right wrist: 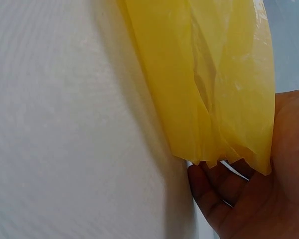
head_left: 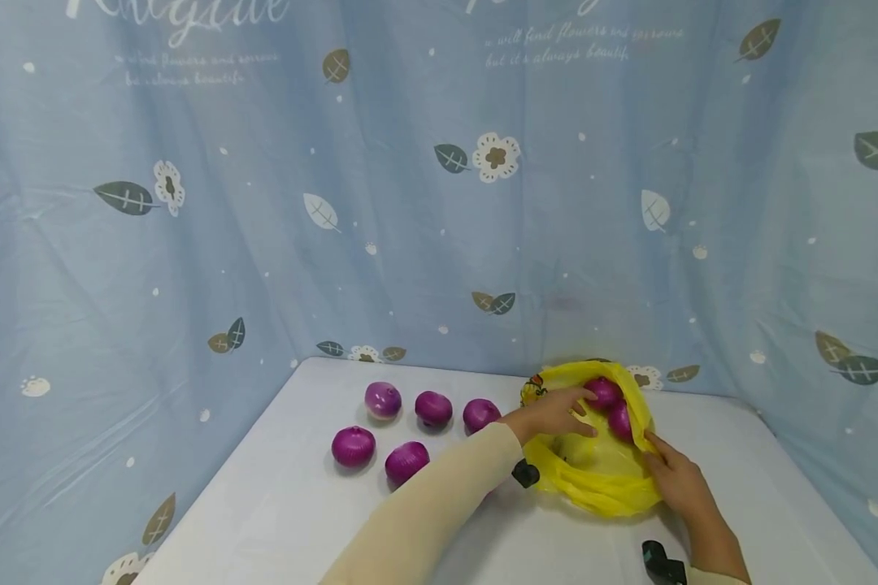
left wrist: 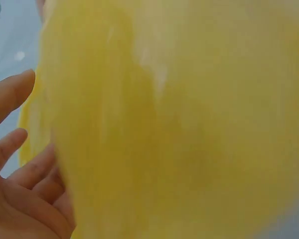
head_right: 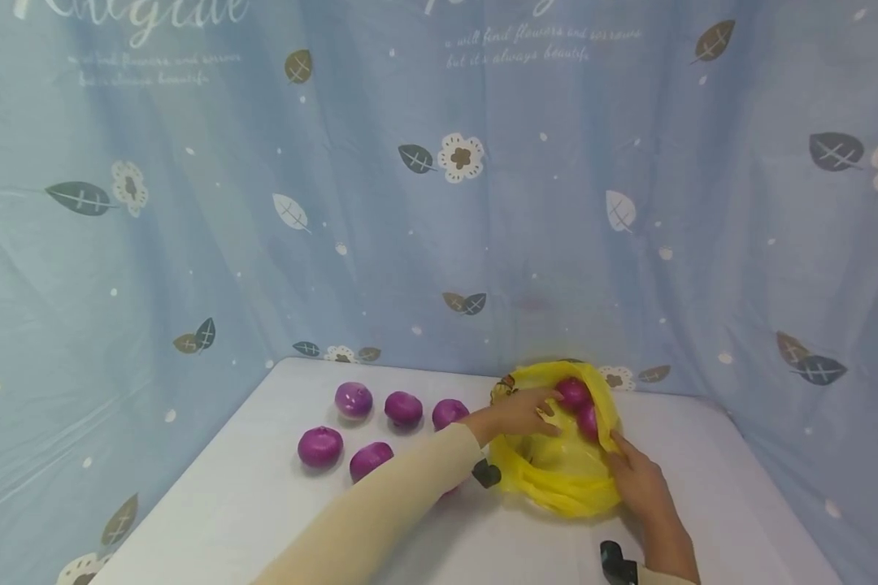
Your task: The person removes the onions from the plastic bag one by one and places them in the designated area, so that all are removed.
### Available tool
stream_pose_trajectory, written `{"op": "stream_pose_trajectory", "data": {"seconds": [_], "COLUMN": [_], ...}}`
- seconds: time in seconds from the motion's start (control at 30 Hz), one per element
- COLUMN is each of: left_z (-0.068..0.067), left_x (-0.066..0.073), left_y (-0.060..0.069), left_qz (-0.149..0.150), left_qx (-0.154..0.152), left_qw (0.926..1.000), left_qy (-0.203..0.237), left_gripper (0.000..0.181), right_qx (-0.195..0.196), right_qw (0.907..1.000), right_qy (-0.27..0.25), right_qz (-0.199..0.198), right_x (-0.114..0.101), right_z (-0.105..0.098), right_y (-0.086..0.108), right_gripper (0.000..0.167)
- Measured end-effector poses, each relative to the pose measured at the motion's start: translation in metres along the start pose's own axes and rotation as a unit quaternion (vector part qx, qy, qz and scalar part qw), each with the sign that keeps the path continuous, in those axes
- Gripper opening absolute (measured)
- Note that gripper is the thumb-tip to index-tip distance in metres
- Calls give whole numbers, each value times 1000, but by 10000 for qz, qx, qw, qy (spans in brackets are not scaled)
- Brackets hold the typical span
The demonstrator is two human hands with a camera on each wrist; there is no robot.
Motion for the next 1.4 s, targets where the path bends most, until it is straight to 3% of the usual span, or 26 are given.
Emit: {"op": "stream_pose_trajectory", "data": {"seconds": [0.17, 0.3, 0.47, 0.7, 0.9, 1.07, 1.13, 1.3, 1.4], "left_z": [24, 35, 38, 49, 50, 49, 49, 46, 45], "left_x": [5, 0, -4, 7, 17, 25, 23, 14, 10], "left_y": [-12, -21, -24, -33, -42, -41, -42, -45, -48], "left_qz": [-259, -162, -382, -702, -1038, -1261, -1271, -639, 13], "left_qx": [-101, -134, -51, -120, -130, 66, 154, 292, 257], "left_qw": [9996, 9990, 9977, 9923, 9911, 9875, 9895, 9962, 9946], "left_qy": [-24, -394, -561, -1015, -822, -945, -663, -513, -1003], "left_gripper": [67, 67, 67, 84, 100, 97, 93, 79, 68], "right_qx": [14, 59, 87, 115, 158, 166, 189, 286, 326], "right_qw": [9999, 9999, 9999, 9998, 9998, 9998, 9998, 9995, 9994], "right_qy": [68, -2, -83, 26, -49, -13, 52, 107, 138], "right_qz": [83, 120, 94, 161, 74, 55, 27, -34, -49], "right_x": [5, 6, 2, 3, 4, 1, 2, 3, 2], "right_z": [-5, -2, 4, 2, 5, 6, 7, 6, 5], "right_y": [-1, -2, -1, 4, -1, -3, -3, -3, -2], "right_gripper": [62, 61, 60, 59, 60, 61, 60, 58, 58]}}
Point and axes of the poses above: each hand's wrist, its own y-axis away from the middle knuckle, its own z-axis out of the palm, x = y × z, the point moved 1 cm from there along -y, towards the middle knuckle, and after that the axes turned 8 degrees about y, right-handed, at the moved point
